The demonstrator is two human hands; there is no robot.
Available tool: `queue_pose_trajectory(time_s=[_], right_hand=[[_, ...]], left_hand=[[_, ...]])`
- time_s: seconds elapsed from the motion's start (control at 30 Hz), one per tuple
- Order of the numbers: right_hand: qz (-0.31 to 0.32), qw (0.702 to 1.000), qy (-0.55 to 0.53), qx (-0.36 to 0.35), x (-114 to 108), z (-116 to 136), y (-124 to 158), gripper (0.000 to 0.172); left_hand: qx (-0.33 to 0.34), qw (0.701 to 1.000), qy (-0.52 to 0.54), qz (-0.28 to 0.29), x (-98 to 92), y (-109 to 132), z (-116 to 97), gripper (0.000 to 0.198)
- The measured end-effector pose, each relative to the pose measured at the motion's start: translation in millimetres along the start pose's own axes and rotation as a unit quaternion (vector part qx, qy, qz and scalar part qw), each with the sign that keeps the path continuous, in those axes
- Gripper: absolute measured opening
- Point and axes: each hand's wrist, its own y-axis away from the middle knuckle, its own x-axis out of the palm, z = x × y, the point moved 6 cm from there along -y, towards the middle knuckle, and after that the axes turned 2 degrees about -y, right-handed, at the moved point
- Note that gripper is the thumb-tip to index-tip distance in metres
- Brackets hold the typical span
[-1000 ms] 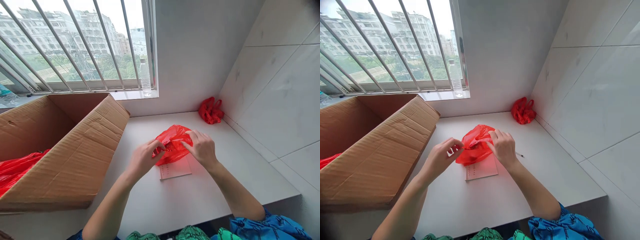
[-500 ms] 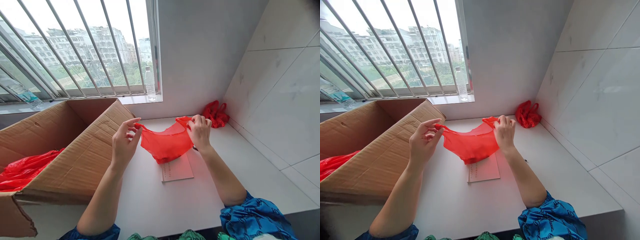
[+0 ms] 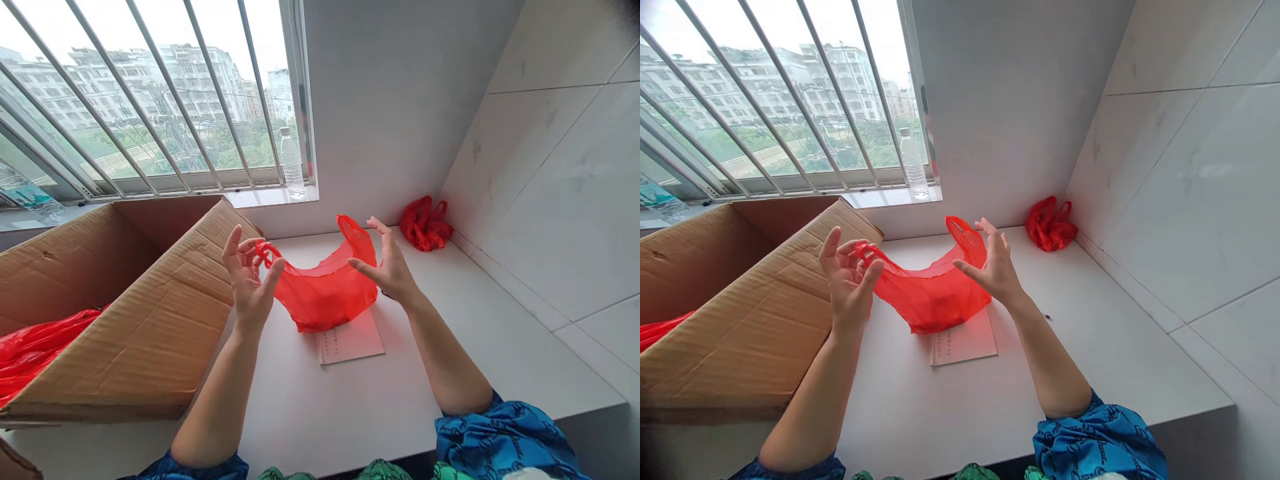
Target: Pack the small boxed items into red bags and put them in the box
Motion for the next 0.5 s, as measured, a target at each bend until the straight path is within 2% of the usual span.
queue_pose_trajectory(time_s=[0.07, 0.17, 0.23, 0.3, 0.33, 0.4, 0.47, 0.5], right_hand=[[-0.001, 1.000, 0.010, 0.014, 6, -5, -3, 0.096], [0.030, 0.999, 0.012, 0.027, 19, -13, -8, 0.099], [0.058, 0.998, 0.022, 0.002, 30, -12, -10, 0.099], [0.073, 0.996, 0.036, -0.030, 40, -9, -11, 0.095], [0.070, 0.996, 0.038, -0.041, 44, -8, -12, 0.088], [0.050, 0.998, 0.006, -0.041, 50, -6, -12, 0.058], [0.021, 0.995, -0.092, -0.017, 55, -6, -11, 0.035], [0.011, 0.987, -0.160, 0.001, 58, -7, -10, 0.032]], left_hand=[[-0.036, 0.999, 0.001, -0.013, 0.6, 18, 15, 0.087], [-0.149, 0.988, -0.037, 0.037, 7.7, 43, 41, 0.086], [-0.203, 0.975, -0.045, 0.076, 12.4, 51, 50, 0.065], [-0.199, 0.974, -0.037, 0.099, 17.0, 47, 49, 0.043], [-0.181, 0.977, -0.031, 0.104, 19.5, 42, 45, 0.036], [-0.153, 0.983, -0.004, 0.101, 25.9, 30, 37, 0.030], [-0.163, 0.979, 0.069, 0.096, 35.3, 21, 33, 0.030], [-0.179, 0.973, 0.111, 0.097, 41.0, 19, 33, 0.031]])
